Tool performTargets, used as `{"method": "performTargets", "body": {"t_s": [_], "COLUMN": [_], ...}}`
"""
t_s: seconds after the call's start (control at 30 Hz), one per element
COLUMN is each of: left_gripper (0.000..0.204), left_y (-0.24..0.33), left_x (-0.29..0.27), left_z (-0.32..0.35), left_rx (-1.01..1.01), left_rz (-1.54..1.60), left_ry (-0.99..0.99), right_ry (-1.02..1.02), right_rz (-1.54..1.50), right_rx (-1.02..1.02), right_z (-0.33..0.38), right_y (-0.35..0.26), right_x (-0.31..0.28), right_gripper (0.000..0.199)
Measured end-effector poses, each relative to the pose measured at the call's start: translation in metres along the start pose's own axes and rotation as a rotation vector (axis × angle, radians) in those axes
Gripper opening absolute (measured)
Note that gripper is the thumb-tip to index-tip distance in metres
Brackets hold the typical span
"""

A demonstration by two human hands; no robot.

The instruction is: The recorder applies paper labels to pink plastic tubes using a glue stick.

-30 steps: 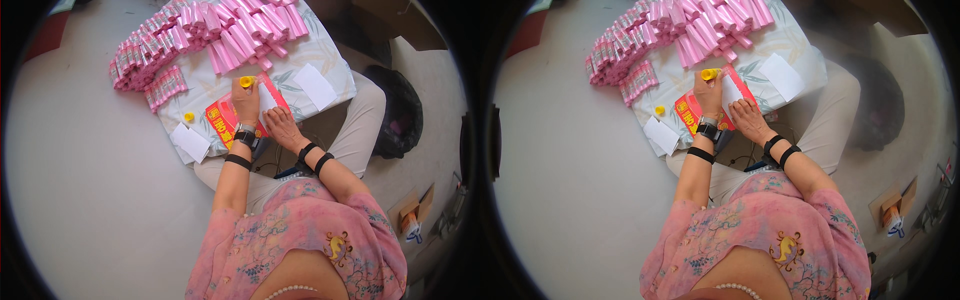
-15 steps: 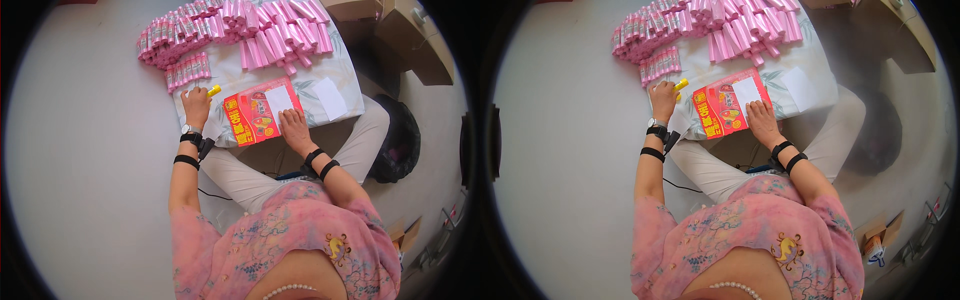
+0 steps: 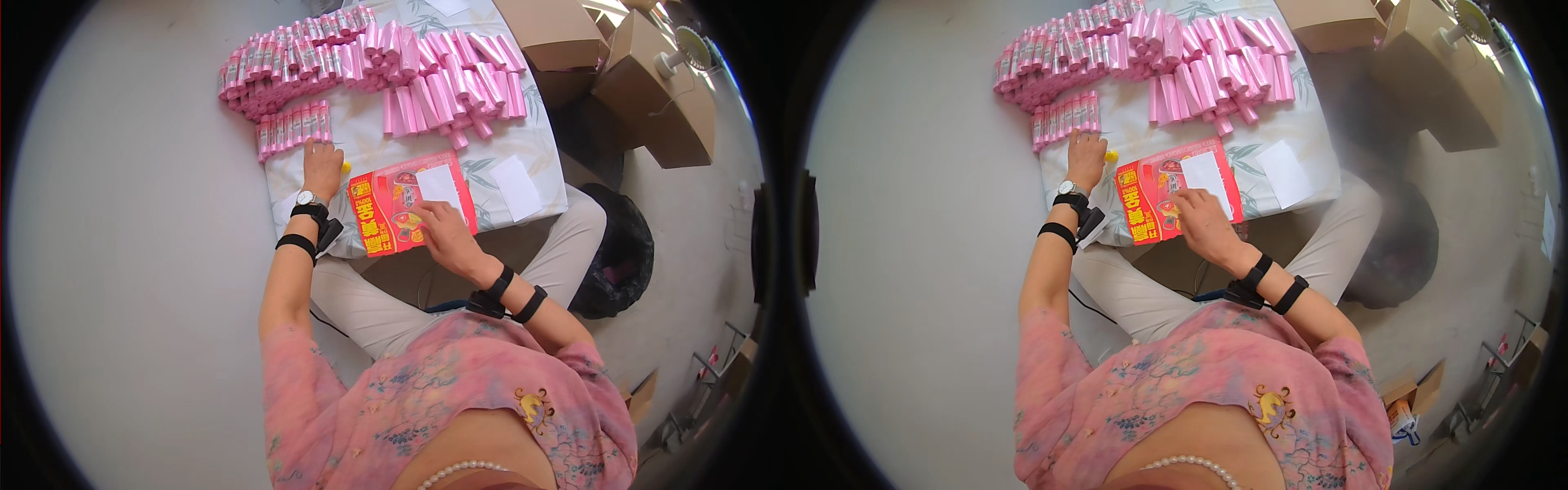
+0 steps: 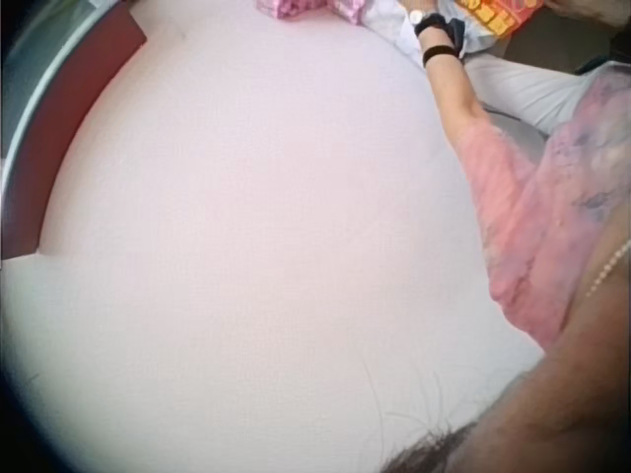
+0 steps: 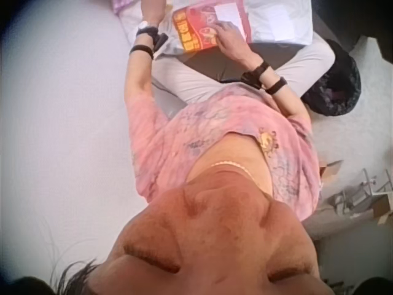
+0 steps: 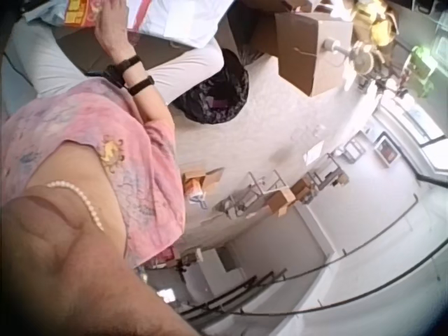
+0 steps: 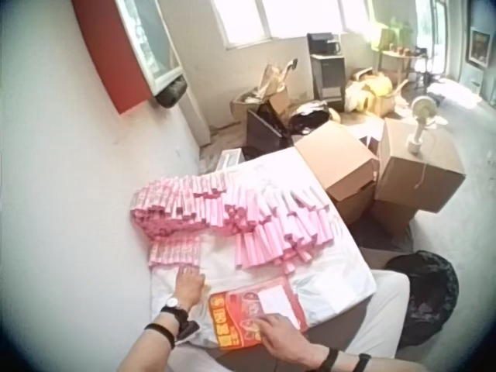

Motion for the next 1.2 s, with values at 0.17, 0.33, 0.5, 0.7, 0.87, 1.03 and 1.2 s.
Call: {"method": "performTargets", "body": {"t_s": [0.17,0.33,0.5,0.7,0.87,1.03,1.2], "left_gripper": [0.015,0.015,0.022,0.031,0.031,0.032,0.037], "left_y": [-0.002,0.002,0.005,0.009,0.04,0.052,0.05], "left_x": [-0.007,-0.011,-0.014,-0.028,-0.035,0.046,0.075], "left_z": [0.005,0.001,-0.009,-0.013,-0.044,-0.086,-0.104], "left_rx": [0.022,0.033,0.017,-0.014,-0.129,-0.407,-0.626], "left_rz": [0.062,0.056,0.035,0.064,0.604,0.916,0.94], "left_ry": [0.006,-0.06,-0.137,-0.16,0.103,0.061,0.047], "right_ry": [-0.524,-0.808,-0.714,-0.663,-0.644,-0.653,-0.656], "right_rz": [-1.432,-1.715,-1.746,-1.811,-1.86,-1.897,-1.93], "right_rx": [-0.104,-0.634,-0.638,-0.662,-0.687,-0.714,-0.741], "right_z": [-0.032,-0.019,-0.014,-0.041,-0.042,-0.046,-0.047], "right_y": [-0.15,-0.232,-0.29,-0.271,-0.275,-0.244,-0.233], "right_x": [-0.077,-0.133,-0.087,-0.092,-0.088,-0.106,-0.111], "right_gripper": [0.038,0.028,0.028,0.03,0.035,0.04,0.047]}}
Point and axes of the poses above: each hand's wrist, its own z-axis away from the middle knuckle, its own x-axis out of the palm, y = z × x, the point moved 6 cm from there along -z, towards the middle knuckle, and after that the axes turned 5 degrees about -x, right-handed, at the moved point
